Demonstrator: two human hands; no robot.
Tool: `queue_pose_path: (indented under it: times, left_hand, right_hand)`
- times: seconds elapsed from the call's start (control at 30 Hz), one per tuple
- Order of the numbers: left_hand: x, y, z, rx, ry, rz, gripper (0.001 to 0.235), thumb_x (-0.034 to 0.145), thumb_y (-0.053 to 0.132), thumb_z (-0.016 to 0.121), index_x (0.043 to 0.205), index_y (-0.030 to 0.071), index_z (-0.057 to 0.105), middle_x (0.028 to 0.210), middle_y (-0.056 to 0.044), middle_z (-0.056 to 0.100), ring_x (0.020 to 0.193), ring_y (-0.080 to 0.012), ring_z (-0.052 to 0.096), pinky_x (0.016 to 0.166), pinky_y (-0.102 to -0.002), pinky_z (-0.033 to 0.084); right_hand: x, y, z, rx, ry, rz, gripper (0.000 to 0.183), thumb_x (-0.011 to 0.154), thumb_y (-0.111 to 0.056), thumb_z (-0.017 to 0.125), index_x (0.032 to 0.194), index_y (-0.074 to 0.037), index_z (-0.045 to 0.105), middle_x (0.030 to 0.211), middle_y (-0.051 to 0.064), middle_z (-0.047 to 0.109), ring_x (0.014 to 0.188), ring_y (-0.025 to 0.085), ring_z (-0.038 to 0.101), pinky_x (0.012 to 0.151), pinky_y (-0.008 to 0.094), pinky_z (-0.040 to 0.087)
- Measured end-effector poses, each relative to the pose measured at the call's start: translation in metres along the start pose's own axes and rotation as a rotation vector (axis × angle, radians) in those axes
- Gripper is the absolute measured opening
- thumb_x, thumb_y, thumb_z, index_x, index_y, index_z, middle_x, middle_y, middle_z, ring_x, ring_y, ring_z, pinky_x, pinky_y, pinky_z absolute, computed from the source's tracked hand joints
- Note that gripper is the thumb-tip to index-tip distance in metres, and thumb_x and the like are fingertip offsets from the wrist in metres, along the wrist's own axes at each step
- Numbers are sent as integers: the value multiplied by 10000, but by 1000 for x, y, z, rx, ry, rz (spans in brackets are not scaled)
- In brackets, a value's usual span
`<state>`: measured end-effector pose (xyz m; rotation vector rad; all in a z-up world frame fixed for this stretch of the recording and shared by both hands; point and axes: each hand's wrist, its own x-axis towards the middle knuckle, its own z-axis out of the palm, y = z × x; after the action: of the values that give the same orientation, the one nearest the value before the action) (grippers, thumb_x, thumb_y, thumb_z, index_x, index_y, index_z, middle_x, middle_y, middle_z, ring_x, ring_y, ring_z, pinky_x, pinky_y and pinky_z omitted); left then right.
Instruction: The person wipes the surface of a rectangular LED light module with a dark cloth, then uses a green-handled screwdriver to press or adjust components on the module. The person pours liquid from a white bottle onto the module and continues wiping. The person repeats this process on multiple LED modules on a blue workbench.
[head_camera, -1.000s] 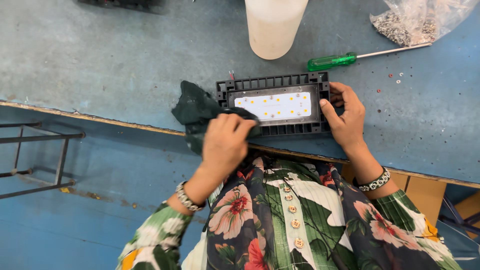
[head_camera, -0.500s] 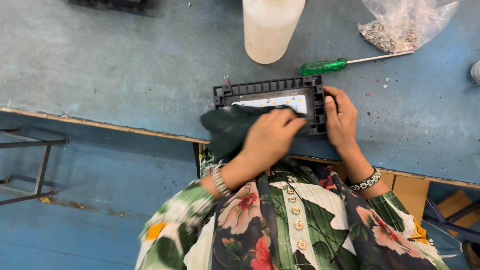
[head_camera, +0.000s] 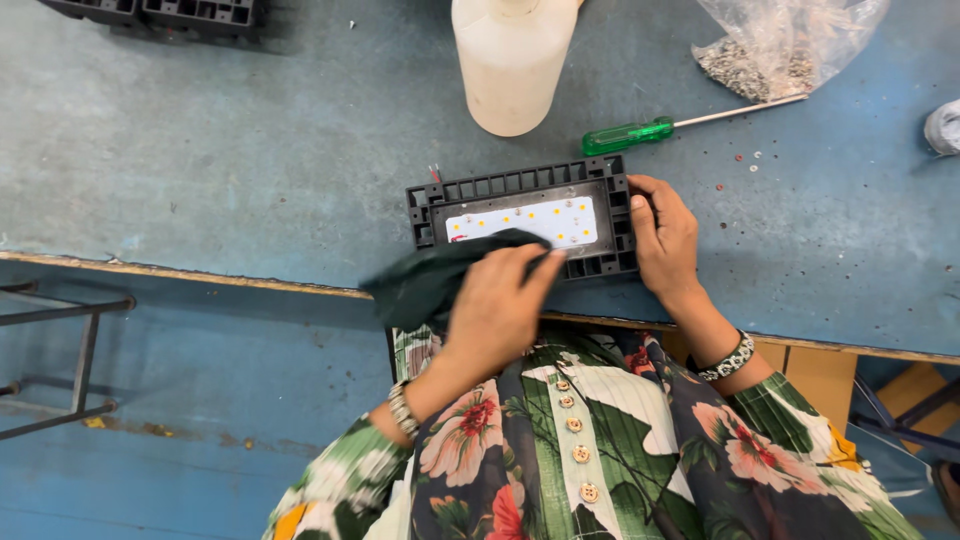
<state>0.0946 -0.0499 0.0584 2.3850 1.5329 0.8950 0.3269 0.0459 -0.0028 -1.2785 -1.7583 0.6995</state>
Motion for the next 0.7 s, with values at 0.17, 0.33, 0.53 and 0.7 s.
queue_pose_path:
  times: [0.17,0.33,0.53,0.7]
  left_hand:
    - [35,29,38,-74,-44,93,513,893,26,593,1403,-23,575,1330,-178,570,1207,-337,561,1018,-440,478]
    - [21,9,22,-121,-80,79,568,842,25,584,1409,67,603,1321,-110,603,1216,-294,583,974,-420,462]
    - [-28,-23,-49,14,-65,-78,499,870,41,595,1364,108,629,1331,-71,622,1231,-275,587,1014,-430,440]
    - [-36,-25,-42,53,-51,-67,532,844,9,588,1373,68,613,1344,-97,607,1258,-294,575,1072,-445,422]
  right_hand:
    - [-1,2,0,-14,0,25,271,1104,-169,520,1260,11,648,1151,161,711,1053,251,691,933,340,518]
    - [-2,1,-1,-25,15,25,259,1107,-164,533,1251,14,655,1144,154,713,1041,247,694,924,338,521]
    - [-2,3,-1,-16,14,5,249,1109,-147,537,1253,23,649,1151,155,709,1042,237,685,935,330,520]
    - [-2,2,1,1,4,12,251,1109,-142,531,1264,20,644,1156,155,706,1050,239,685,941,330,521]
